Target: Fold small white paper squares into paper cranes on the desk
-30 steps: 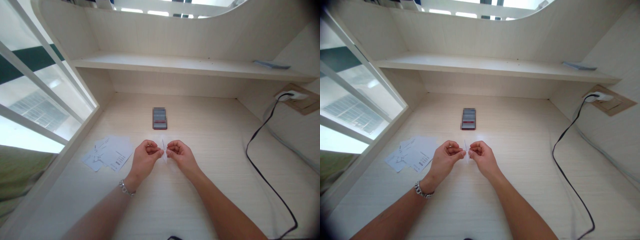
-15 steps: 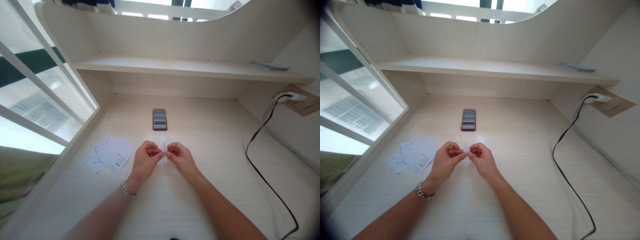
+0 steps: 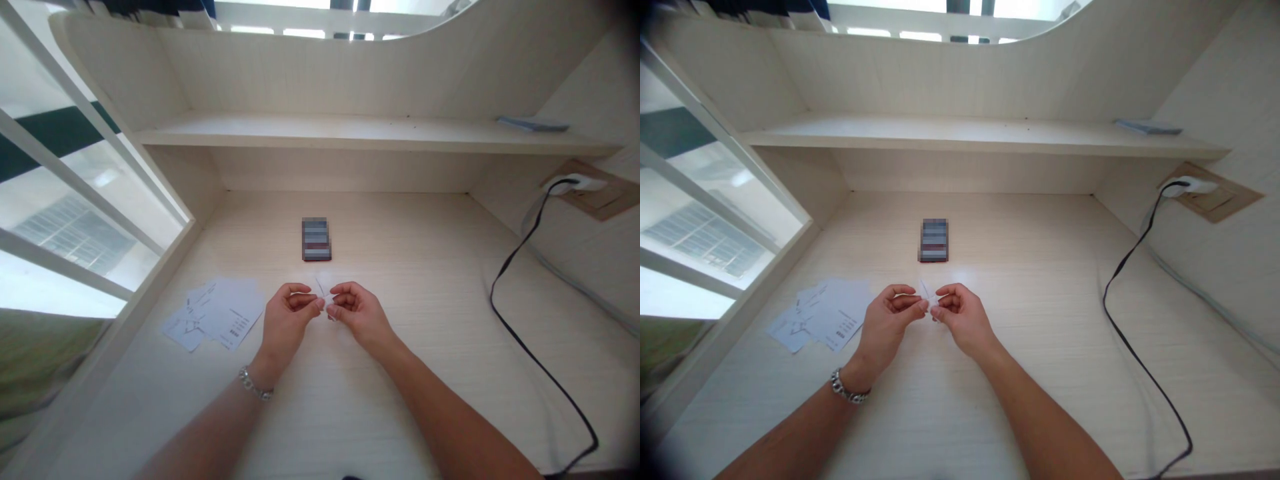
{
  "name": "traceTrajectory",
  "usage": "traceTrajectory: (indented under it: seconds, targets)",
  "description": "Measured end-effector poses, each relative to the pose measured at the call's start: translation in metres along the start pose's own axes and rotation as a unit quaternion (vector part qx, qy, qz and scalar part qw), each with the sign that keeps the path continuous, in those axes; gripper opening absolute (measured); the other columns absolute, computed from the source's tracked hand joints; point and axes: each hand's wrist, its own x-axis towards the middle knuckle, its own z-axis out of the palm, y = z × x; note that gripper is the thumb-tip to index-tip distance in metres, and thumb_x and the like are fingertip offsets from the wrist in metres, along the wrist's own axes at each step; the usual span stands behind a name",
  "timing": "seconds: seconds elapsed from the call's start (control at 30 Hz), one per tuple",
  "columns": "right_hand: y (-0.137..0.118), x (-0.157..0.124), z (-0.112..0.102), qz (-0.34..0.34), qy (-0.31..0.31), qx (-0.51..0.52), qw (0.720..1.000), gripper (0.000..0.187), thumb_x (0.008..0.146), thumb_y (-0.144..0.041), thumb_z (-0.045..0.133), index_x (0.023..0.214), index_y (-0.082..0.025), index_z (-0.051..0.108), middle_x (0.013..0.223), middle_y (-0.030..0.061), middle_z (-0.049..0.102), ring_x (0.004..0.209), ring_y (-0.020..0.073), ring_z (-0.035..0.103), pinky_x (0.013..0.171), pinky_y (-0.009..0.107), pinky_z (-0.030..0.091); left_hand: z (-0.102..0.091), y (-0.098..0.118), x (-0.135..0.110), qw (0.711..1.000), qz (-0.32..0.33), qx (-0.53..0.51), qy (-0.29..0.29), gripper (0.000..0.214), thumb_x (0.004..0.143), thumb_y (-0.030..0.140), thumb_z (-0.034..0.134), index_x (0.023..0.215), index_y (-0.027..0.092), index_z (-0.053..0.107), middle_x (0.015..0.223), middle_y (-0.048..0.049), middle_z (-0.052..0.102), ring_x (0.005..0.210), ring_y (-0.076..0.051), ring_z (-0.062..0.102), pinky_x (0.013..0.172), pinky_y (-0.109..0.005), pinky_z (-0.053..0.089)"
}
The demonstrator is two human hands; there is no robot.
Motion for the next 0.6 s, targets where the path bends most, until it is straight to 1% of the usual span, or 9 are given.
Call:
traceTrajectory:
  seconds: [0.1, 0.23, 0.33, 0.4, 0.43, 0.5, 0.53, 0.6]
  targets:
    - [-0.004, 0.001, 0.0, 0.017, 0.005, 0.013, 1.0, 0.03, 0.061, -0.026, 0.072, 0.085, -0.018, 0.055, 0.063, -0.0024, 0.06, 0.057, 0.0111, 0.057, 0.058, 0.026, 0.046, 0.0, 0.0, 0.001, 1.0, 0.002, -0.015, -0.003, 0.035, 0.058, 0.019, 0.074, 0.086, 0.014, 0.054, 0.069, -0.0027, 0.067, 0.061, -0.013, 0.062, 0.062, -0.027, 0.051]
    - [-0.009, -0.001, 0.0, 0.039, 0.007, 0.076, 0.996, 0.028, 0.061, -0.029, 0.073, 0.078, -0.017, 0.055, 0.065, -0.0014, 0.06, 0.057, 0.0102, 0.056, 0.057, 0.026, 0.046, -0.001, 0.0, 0.002, 0.998, -0.001, -0.045, -0.045, 0.036, 0.061, 0.018, 0.073, 0.092, 0.014, 0.055, 0.081, -0.0058, 0.068, 0.073, -0.016, 0.064, 0.066, -0.028, 0.051]
    - [-0.014, -0.005, 0.001, 0.061, -0.016, 0.133, 0.989, 0.028, 0.06, -0.028, 0.075, 0.075, -0.018, 0.054, 0.065, -0.002, 0.058, 0.057, 0.0095, 0.054, 0.057, 0.025, 0.045, 0.0, 0.002, 0.001, 0.996, 0.005, -0.056, -0.072, 0.042, 0.063, 0.018, 0.072, 0.102, 0.015, 0.054, 0.092, -0.008, 0.068, 0.082, -0.017, 0.063, 0.069, -0.028, 0.051]
    - [-0.016, -0.007, 0.001, 0.086, -0.042, 0.149, 0.984, 0.028, 0.06, -0.029, 0.075, 0.075, -0.018, 0.054, 0.067, -0.0013, 0.057, 0.058, 0.01, 0.054, 0.056, 0.024, 0.044, 0.0, 0.003, 0.0, 0.994, 0.005, -0.049, -0.097, 0.043, 0.066, 0.019, 0.07, 0.105, 0.015, 0.054, 0.097, -0.0095, 0.067, 0.086, -0.019, 0.062, 0.072, -0.03, 0.051]
    - [-0.016, -0.008, 0.0, 0.096, -0.056, 0.149, 0.983, 0.028, 0.061, -0.03, 0.075, 0.075, -0.018, 0.054, 0.069, -0.0005, 0.058, 0.059, 0.0104, 0.054, 0.056, 0.025, 0.044, 0.0, 0.003, 0.0, 0.993, 0.004, -0.042, -0.111, 0.04, 0.067, 0.02, 0.068, 0.105, 0.015, 0.055, 0.098, -0.01, 0.067, 0.086, -0.019, 0.063, 0.073, -0.031, 0.05]
    - [-0.015, -0.007, -0.001, 0.102, -0.073, 0.129, 0.984, 0.028, 0.063, -0.032, 0.073, 0.077, -0.017, 0.054, 0.07, 0.0007, 0.059, 0.059, 0.0108, 0.055, 0.056, 0.025, 0.044, -0.001, 0.004, 0.0, 0.992, 0.005, -0.024, -0.121, 0.029, 0.069, 0.021, 0.068, 0.095, 0.013, 0.059, 0.092, -0.0089, 0.068, 0.079, -0.017, 0.063, 0.072, -0.03, 0.05]
    - [-0.014, -0.006, -0.002, 0.097, -0.072, 0.11, 0.987, 0.027, 0.063, -0.033, 0.073, 0.076, -0.017, 0.055, 0.07, 0.0008, 0.06, 0.059, 0.011, 0.055, 0.056, 0.025, 0.044, -0.002, 0.005, 0.0, 0.993, 0.006, -0.015, -0.117, 0.024, 0.068, 0.021, 0.068, 0.089, 0.013, 0.061, 0.086, -0.0076, 0.068, 0.075, -0.016, 0.063, 0.07, -0.029, 0.05]
    - [-0.012, -0.003, -0.004, 0.075, -0.049, 0.054, 0.995, 0.025, 0.065, -0.033, 0.071, 0.075, -0.017, 0.056, 0.067, 0.0001, 0.059, 0.058, 0.0109, 0.055, 0.056, 0.025, 0.044, -0.003, 0.005, 0.001, 0.994, 0.004, 0.004, -0.105, 0.018, 0.067, 0.021, 0.069, 0.082, 0.013, 0.063, 0.079, -0.0049, 0.068, 0.069, -0.013, 0.062, 0.067, -0.026, 0.05]
